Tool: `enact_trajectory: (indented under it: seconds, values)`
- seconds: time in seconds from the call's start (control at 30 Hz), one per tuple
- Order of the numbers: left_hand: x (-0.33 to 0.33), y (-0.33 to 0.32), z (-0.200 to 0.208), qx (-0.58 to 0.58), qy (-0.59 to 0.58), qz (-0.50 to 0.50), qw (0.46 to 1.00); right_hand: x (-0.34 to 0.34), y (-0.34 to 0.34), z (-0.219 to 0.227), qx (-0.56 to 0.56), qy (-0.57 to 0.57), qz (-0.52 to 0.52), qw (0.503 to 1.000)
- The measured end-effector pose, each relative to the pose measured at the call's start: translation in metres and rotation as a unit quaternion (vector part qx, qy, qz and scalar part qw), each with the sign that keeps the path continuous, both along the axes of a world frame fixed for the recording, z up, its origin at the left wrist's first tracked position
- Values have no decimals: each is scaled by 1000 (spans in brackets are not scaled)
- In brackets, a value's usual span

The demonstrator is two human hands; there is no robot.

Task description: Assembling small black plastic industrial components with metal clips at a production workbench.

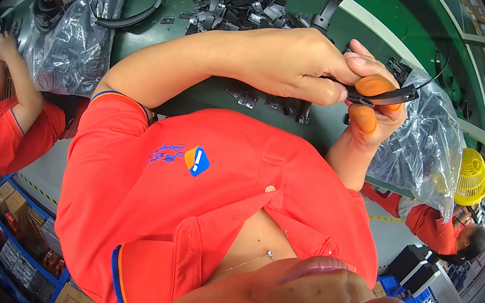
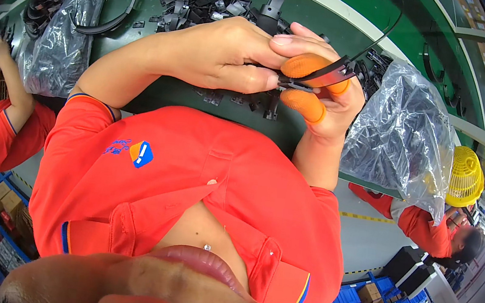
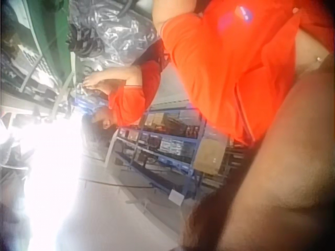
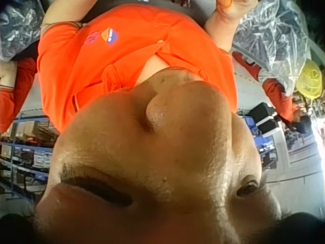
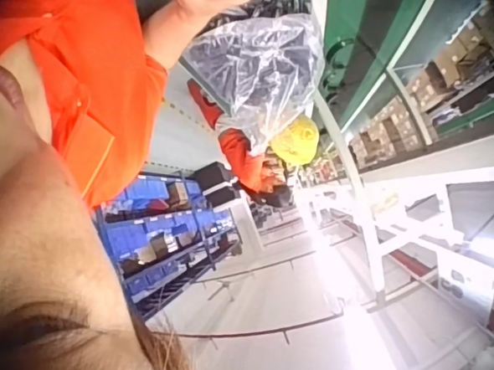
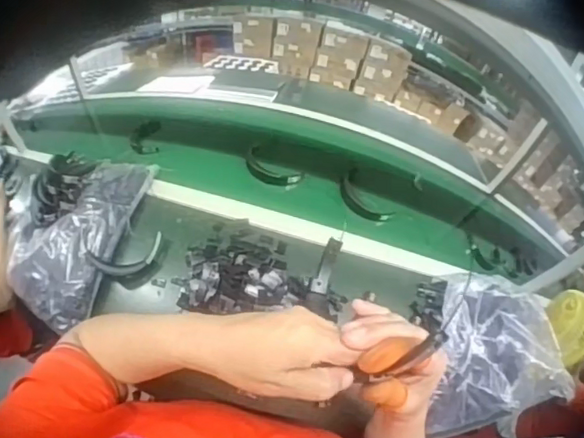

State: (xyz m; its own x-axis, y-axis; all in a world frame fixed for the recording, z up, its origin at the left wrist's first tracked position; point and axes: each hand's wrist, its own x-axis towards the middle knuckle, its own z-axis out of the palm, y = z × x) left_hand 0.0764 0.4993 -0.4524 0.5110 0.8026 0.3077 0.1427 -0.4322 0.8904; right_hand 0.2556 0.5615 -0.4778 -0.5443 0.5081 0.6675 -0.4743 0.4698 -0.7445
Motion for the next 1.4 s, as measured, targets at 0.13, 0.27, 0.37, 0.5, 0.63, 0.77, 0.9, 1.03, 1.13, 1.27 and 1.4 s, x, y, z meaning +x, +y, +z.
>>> enact_trajectory:
  seconds: [0.13, 0.27, 0.37, 0.5, 0.63, 0.77, 0.9, 1.03, 1.13, 1.27, 1.4]
  values:
    - [-3, 2, 2, -22, 46, -38, 998, 1, -3, 4, 11, -4, -12, 1000]
    - [11, -5, 3, 103, -8, 22, 994, 1, -14, 10, 4, -56, -68, 996]
    - [26, -8, -2, 126, 102, 151, 975, -10, -25, 12, -4, -87, -132, 987]
    - [42, -12, -8, 174, 111, 269, 941, -20, -29, -6, -75, 36, -96, 992]
    - [35, -6, -16, 144, 104, 226, 958, -17, -30, -17, -114, 36, -117, 986]
    - [23, -2, -17, 167, 84, 170, 968, -11, -16, -24, -103, 18, -99, 990]
    - [22, -4, -17, 113, 1, 211, 971, -12, -8, -6, 94, -51, -176, 979]
    - [29, -5, -22, 168, -10, 236, 957, -14, -7, -2, 150, -58, -171, 972]
    - [38, -6, -30, 175, -26, 265, 948, -12, -11, -9, 78, -30, -84, 993]
    - [27, -1, -32, 198, 55, 189, 960, -9, -18, -23, -38, -23, -82, 996]
    - [3, 4, -22, 159, 167, 30, 973, -5, -14, -20, 25, -52, -88, 994]
